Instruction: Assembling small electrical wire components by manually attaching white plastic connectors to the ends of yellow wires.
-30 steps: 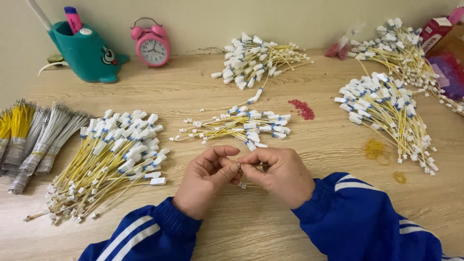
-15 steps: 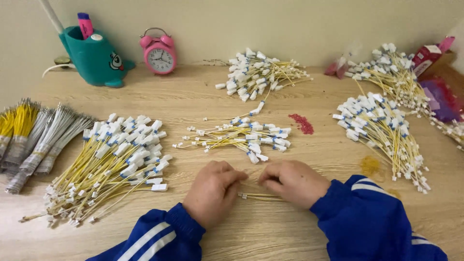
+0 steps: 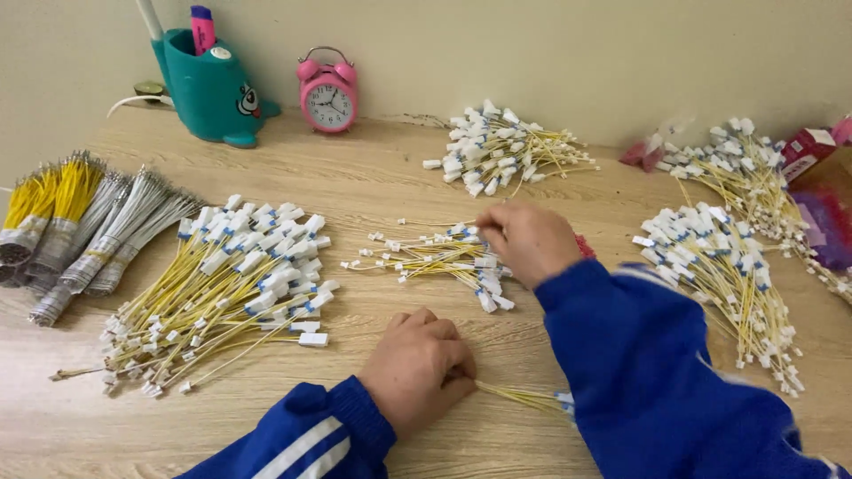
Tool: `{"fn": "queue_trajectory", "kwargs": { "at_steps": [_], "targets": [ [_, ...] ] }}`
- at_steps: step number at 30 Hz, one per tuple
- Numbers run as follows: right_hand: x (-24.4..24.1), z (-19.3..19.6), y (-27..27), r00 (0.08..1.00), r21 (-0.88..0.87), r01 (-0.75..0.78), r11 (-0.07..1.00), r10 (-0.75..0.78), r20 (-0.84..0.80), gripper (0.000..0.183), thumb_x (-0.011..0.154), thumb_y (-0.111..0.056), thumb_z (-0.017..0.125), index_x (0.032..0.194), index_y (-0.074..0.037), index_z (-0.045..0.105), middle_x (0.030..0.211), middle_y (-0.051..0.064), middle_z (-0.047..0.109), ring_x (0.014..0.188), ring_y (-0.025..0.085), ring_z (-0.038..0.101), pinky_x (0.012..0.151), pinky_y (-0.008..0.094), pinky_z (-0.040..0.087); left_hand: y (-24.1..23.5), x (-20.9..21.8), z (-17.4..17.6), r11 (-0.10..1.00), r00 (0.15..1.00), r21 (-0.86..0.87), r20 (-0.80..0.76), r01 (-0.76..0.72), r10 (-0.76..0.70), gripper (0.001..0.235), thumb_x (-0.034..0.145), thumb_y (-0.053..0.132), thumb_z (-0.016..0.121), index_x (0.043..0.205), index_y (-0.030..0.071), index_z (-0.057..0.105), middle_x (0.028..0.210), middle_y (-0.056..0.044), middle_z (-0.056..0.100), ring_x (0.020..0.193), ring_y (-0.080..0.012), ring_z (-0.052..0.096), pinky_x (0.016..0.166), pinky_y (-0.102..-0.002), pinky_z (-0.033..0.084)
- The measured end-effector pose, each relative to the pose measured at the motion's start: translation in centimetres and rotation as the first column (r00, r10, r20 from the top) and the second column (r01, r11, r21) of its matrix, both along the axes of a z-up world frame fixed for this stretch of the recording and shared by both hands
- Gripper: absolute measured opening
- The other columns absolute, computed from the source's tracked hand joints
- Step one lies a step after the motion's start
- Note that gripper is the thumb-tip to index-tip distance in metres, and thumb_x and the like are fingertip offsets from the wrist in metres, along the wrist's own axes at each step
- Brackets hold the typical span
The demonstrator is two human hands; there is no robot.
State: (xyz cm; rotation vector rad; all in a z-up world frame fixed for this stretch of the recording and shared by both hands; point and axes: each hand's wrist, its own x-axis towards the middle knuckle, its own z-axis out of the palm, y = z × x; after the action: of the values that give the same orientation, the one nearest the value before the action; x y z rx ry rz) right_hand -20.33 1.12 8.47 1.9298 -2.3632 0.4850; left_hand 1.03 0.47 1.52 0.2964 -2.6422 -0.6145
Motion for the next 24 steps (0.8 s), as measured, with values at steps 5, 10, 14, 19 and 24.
{"fn": "queue_trajectory", "kwargs": {
  "at_steps": [5,10,14,19,24],
  "targets": [
    [-3.2,-1.6,-4.3,0.997,0.078,0.065,0.995,-0.061,-0.055,0.019,0.09,-0.026,0.059,0.1,-0.022,0.075,0.103,0.0,0.073,0.092,0.025,0.067,0.075,0.045,0.053,-0.5,0.1,0.0,0.998,0.999,0.062,0.037,-0.015,0.013,0.009,0.067,0.036,0.07,0.074,0.031,0.073,0.077,0.006,0.063,0.083,-0.023,0.055,0.074,-0.042,0.039],
    [-4.4,-2.6,-6.8,0.991,0.27,0.061,0.961,-0.025,-0.132,0.023,0.091,-0.021,0.061,0.11,-0.022,0.072,0.106,0.002,0.073,0.099,0.026,0.067,0.083,0.045,0.055,-0.9,0.0,0.2,0.985,0.999,0.165,-0.016,-0.045,0.049,0.018,0.074,0.046,0.07,0.077,0.029,0.073,0.077,0.005,0.067,0.079,-0.0211,0.059,0.075,-0.039,0.041],
    [-4.8,-3.0,-7.3,0.979,0.324,0.07,0.944,-0.002,-0.204,0.015,0.088,-0.024,0.067,0.1,-0.022,0.076,0.099,0.001,0.073,0.096,0.025,0.065,0.086,0.045,0.054,-1.1,-0.1,-0.4,0.987,0.997,0.157,-0.066,-0.028,0.039,0.012,0.077,0.038,0.07,0.079,0.026,0.071,0.077,0.002,0.065,0.077,-0.0229,0.058,0.073,-0.041,0.041],
    [-4.8,-2.6,-7.0,0.948,0.32,0.045,0.946,0.06,-0.311,0.02,0.095,-0.032,0.055,0.095,-0.022,0.072,0.1,-0.001,0.07,0.094,0.024,0.058,0.082,0.045,0.047,-1.3,-0.4,-0.7,0.987,0.993,0.151,-0.092,-0.053,0.067,0.007,0.078,0.032,0.069,0.08,0.026,0.071,0.077,0.001,0.068,0.076,-0.0244,0.06,0.072,-0.042,0.042],
    [-3.3,1.2,-2.9,0.989,0.149,0.125,0.981,-0.112,-0.093,0.022,0.098,-0.029,0.046,0.097,-0.017,0.065,0.091,0.006,0.07,0.09,0.027,0.06,0.083,0.048,0.044,-2.0,-1.5,-2.4,0.608,0.914,0.789,-0.179,-0.089,0.365,0.029,0.086,0.012,0.066,0.114,0.013,0.067,0.083,0.002,0.07,0.074,-0.0059,0.063,0.072,-0.02,0.051]
  ]
}}
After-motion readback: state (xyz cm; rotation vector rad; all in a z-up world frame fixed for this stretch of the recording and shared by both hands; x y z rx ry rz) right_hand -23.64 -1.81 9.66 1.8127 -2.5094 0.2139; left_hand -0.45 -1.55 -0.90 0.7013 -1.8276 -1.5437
